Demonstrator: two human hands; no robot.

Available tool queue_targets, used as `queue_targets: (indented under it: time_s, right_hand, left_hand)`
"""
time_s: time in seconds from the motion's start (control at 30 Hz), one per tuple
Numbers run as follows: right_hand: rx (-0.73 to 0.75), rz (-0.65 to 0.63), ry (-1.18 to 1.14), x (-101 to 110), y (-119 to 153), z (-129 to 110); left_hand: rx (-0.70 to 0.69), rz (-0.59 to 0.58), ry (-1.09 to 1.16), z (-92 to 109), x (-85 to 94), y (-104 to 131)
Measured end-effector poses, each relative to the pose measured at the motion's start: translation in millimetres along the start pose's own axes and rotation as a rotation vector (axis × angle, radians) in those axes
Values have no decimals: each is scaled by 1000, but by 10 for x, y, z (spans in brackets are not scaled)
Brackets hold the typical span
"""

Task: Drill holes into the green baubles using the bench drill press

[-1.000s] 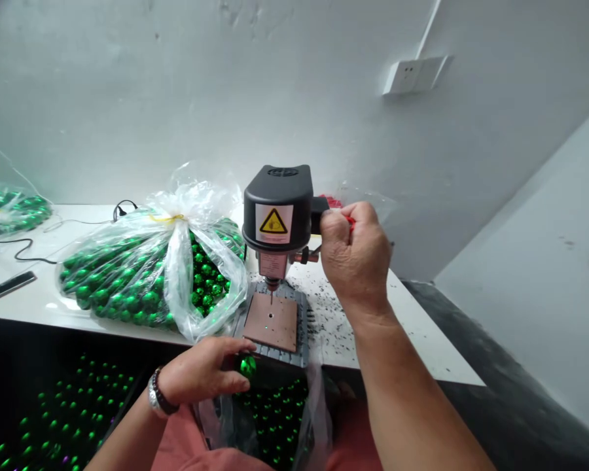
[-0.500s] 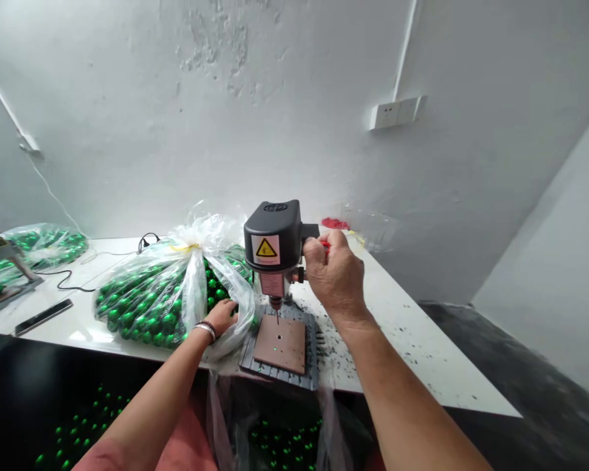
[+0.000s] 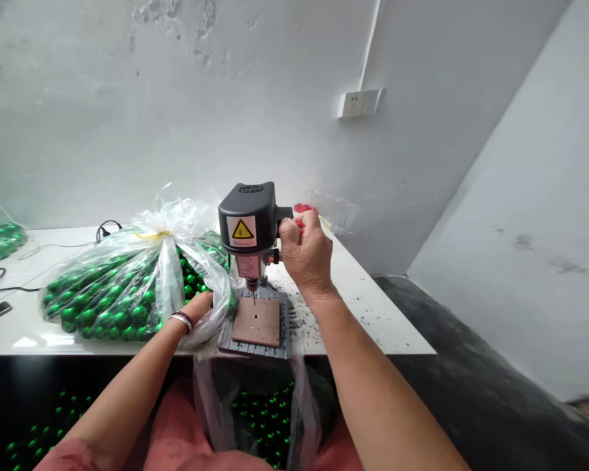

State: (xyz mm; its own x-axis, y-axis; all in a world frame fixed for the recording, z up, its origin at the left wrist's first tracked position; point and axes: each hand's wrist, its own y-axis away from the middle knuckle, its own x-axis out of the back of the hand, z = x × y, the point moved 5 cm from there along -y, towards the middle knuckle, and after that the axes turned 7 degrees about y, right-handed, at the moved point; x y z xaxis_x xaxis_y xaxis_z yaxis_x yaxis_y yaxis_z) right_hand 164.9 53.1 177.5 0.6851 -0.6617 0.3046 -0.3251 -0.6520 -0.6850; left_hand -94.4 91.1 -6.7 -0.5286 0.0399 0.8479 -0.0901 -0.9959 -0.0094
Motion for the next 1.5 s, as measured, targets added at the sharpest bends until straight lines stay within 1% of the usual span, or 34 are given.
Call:
queue_targets:
  time_s: [0.1, 0.17, 0.2, 0.23, 0.27, 0.3, 0.37, 0.47, 0.53, 0.63, 0.7, 0.73, 0.83, 0.9, 0.93, 1.03, 1.17, 1.27, 1.4, 1.5]
  right_hand:
    - [8, 8, -2, 8, 3, -10]
    - [7, 11, -5, 17, 9, -17]
    - [3, 8, -5, 19, 13, -20]
    - [-2, 3, -5, 21, 18, -22]
    - [-6, -2, -4, 23, 22, -23]
    - [-7, -4, -3, 26, 25, -25]
    - [-3, 0, -4, 34, 28, -25]
    - [8, 11, -21, 39, 27, -10]
    - [24, 7, -40, 33, 26, 2]
    - [37, -7, -73, 22, 33, 17]
    - [42, -5, -86, 27, 43, 18]
    - [46, 1, -86, 33, 48, 14]
    - [49, 9, -89, 52, 62, -1]
    - [39, 6, -99, 60, 72, -7]
    - [34, 5, -105, 63, 78, -9]
    - [27, 15, -113, 72, 94, -15]
    - [26, 27, -101, 72, 102, -10]
    - [39, 24, -87, 62, 96, 0]
    - [73, 21, -37, 54, 93, 5]
    - [78, 0, -5, 49, 98, 8]
  left_hand:
    - [21, 149, 54, 55, 173, 143]
    - [73, 248, 191, 96, 312, 307]
    - [108, 295, 378, 118, 368, 405]
    - [120, 316, 584, 159, 399, 502]
    - [97, 303, 753, 232, 408, 593]
    - [67, 267, 874, 323, 395, 677]
    - [34, 168, 1034, 507, 306, 820]
    - [76, 27, 1202, 714, 43, 945]
    - [127, -45, 1309, 798, -166, 964]
    - [200, -76, 1445, 840, -401, 924]
    - [234, -38, 1407, 810, -461, 868]
    - [239, -3, 1322, 781, -458, 837]
    - [195, 131, 896, 692, -359, 744]
    - [150, 171, 661, 659, -310, 696]
    - [135, 171, 591, 648, -305, 679]
    - [132, 135, 508, 625, -330, 648]
    - [136, 140, 379, 642, -323, 615]
    - [71, 118, 260, 688, -322, 569]
    - [-4, 122, 180, 735, -335, 507]
    - [31, 99, 144, 742, -364, 457]
